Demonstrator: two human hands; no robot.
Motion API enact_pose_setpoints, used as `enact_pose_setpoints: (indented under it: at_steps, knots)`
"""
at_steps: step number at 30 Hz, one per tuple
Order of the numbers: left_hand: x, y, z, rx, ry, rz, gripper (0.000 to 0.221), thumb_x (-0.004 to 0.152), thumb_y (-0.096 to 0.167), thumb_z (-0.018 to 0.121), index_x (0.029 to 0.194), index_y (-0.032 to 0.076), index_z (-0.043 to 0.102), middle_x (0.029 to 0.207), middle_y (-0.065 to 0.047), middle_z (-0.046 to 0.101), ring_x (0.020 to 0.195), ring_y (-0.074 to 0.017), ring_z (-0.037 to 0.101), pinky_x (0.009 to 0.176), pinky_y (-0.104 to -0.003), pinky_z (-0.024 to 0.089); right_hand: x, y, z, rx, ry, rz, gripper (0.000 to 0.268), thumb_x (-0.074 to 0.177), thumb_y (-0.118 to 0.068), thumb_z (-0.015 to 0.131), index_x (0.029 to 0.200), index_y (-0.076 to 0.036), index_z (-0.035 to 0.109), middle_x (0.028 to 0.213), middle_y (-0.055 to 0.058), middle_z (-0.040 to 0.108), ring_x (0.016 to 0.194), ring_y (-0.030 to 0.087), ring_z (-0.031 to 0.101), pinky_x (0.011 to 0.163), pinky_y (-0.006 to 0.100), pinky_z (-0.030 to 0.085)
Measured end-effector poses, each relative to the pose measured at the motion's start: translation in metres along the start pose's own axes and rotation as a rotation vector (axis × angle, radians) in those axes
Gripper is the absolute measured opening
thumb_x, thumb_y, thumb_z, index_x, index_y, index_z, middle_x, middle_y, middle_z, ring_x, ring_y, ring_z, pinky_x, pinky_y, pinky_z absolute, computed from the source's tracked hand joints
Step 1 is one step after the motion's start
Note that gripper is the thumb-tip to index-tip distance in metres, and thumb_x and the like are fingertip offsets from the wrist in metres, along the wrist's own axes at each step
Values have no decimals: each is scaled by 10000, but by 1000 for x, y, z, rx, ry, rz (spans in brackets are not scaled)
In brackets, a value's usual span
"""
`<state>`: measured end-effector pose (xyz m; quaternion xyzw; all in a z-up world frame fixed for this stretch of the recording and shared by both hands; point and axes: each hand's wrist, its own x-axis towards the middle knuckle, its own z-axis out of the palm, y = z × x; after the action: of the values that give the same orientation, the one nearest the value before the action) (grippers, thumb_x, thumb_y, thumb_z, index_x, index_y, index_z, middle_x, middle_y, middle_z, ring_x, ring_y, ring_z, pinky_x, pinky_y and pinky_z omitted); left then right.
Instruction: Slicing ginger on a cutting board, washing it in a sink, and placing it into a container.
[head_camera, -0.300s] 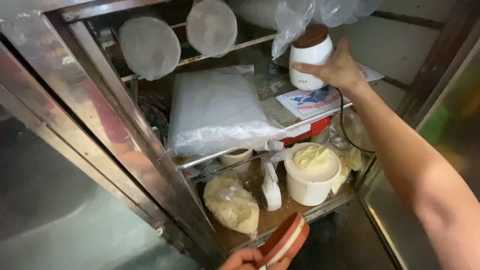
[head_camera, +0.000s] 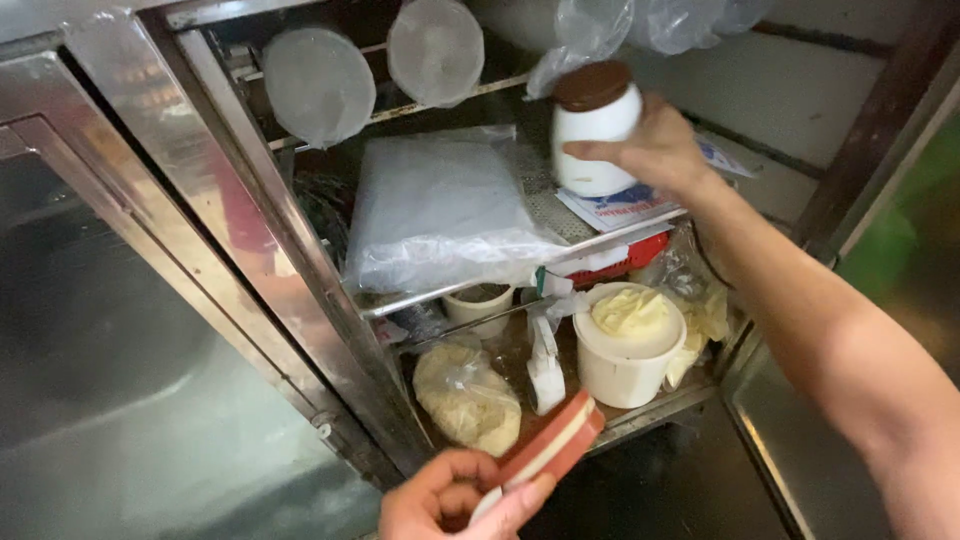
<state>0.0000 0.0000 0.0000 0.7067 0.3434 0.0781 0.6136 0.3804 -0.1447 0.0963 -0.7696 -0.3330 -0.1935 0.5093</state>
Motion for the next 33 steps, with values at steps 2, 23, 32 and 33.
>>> enact_pose_setpoints:
  at_steps: [2,23,32,33]
  knots:
    - [-1,6,3,-30,6,82,354,672,176,971,884,-4,751,509,-89,698,442,-97,585,474,-243,405,-1,-14,23,86,-63,108,777,705,-428,906,1320,-60,605,1232,131,728,1118,247,721,1027,370,540]
    - [49,-5,-2,-184,-243,435,268,769,126,832,948,-32,711,595,-48,708,506,-68,631,470,-220,455,-29,15,43,19,-98,46,678,948,-453,657,1437,-6,515,1307,181,675,1181,252,658,1009,372,507]
    - [59,-8,12,19,-140,412,323,763,192,854,969,-18,722,594,-30,694,490,-37,531,433,-221,362,-33,66,-30,-308,116,-70,355,965,-370,655,1128,-74,766,1023,185,761,939,305,740,865,430,562]
    - [65,-11,11,66,-133,422,320,763,198,858,965,-11,724,594,-25,698,491,-28,536,437,-213,383,-19,77,-26,-369,88,-88,350,956,-344,658,1158,-78,763,1024,211,741,933,342,732,865,449,557]
